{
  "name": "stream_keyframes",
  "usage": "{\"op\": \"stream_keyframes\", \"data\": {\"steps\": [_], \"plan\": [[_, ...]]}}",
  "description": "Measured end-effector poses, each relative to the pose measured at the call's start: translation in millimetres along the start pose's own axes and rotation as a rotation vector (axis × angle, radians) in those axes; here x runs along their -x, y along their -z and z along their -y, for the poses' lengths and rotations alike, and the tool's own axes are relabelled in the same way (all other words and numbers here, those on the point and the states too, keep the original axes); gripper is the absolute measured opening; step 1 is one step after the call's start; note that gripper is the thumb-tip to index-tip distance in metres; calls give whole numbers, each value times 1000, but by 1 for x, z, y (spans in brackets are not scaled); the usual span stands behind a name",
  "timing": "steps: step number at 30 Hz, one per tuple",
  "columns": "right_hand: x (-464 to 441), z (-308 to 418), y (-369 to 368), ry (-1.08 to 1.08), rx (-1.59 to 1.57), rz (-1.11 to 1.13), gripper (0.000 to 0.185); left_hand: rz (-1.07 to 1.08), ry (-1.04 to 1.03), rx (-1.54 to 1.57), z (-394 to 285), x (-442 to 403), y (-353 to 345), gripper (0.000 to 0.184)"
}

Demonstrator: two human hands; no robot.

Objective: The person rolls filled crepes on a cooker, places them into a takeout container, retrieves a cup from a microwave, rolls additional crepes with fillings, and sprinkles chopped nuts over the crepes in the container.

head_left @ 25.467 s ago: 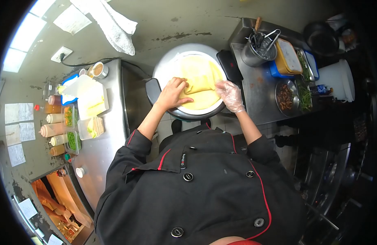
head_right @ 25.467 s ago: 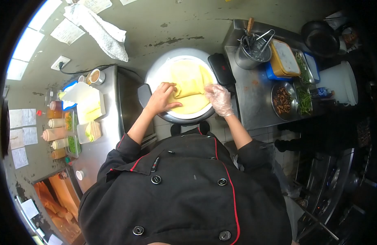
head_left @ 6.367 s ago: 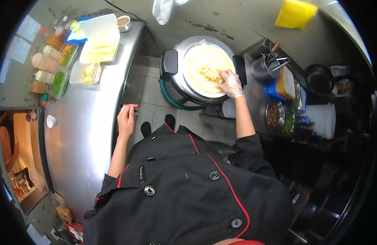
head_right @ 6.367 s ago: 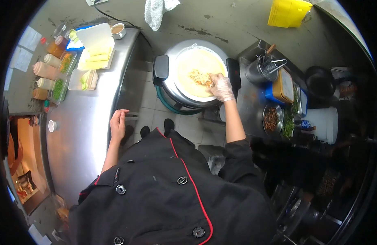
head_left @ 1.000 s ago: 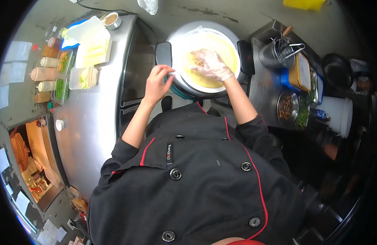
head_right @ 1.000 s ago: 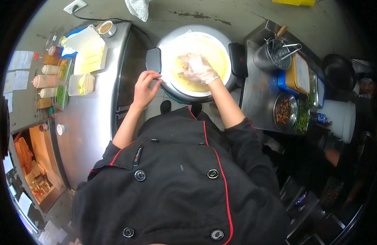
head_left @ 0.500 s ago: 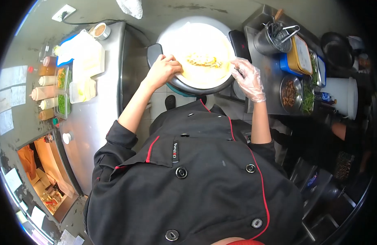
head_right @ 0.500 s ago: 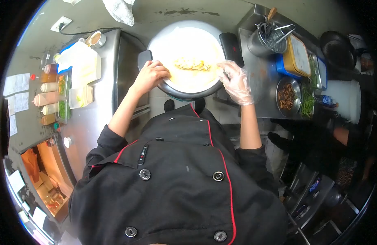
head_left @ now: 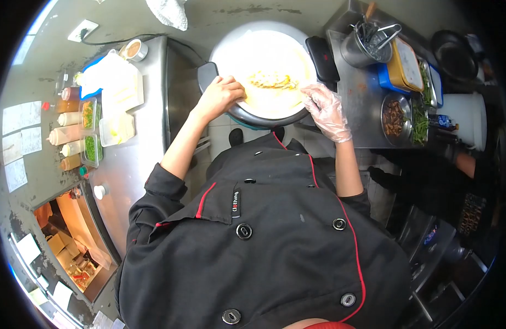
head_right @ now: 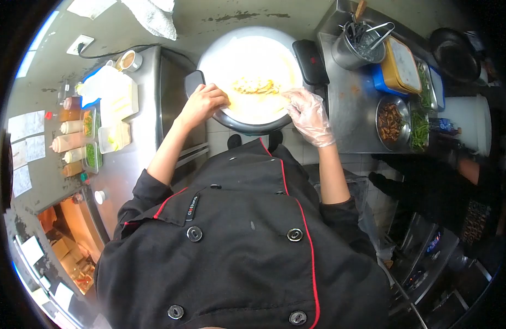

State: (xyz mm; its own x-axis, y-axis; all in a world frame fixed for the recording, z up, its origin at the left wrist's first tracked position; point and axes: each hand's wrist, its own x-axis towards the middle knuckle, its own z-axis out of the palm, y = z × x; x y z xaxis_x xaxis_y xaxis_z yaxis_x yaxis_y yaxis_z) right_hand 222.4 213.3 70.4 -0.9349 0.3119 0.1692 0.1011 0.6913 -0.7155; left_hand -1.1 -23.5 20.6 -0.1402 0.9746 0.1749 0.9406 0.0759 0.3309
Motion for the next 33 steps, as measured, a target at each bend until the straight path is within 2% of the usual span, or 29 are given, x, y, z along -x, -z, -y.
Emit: {"op": "stream_keyframes", "data": {"steps": [8, 11, 17, 20, 23, 26, 33], "plan": [[1, -6, 0, 9, 17, -8, 20, 17, 46, 14, -3, -2, 0, 13], [5, -12, 0, -36, -78, -65, 16, 12, 79, 24, -6, -4, -1, 12], [15, -27, 4, -20, 89, -141, 15, -48, 103, 12, -17, -7, 1, 8], [20, -33, 8, -117, 85, -131, 21, -170, 110, 47, -34, -19, -14, 8], [23, -39, 7, -50, 122, -223, 19, -273, 91, 102, -58, -40, -48, 17], [27, -44, 7, -73, 23, -249, 20, -272, 76, 32, -90, -65, -54, 19], [42, -45, 12, -101, 75, -301, 20, -133, 107, -65, -104, -84, -58, 23]]}}
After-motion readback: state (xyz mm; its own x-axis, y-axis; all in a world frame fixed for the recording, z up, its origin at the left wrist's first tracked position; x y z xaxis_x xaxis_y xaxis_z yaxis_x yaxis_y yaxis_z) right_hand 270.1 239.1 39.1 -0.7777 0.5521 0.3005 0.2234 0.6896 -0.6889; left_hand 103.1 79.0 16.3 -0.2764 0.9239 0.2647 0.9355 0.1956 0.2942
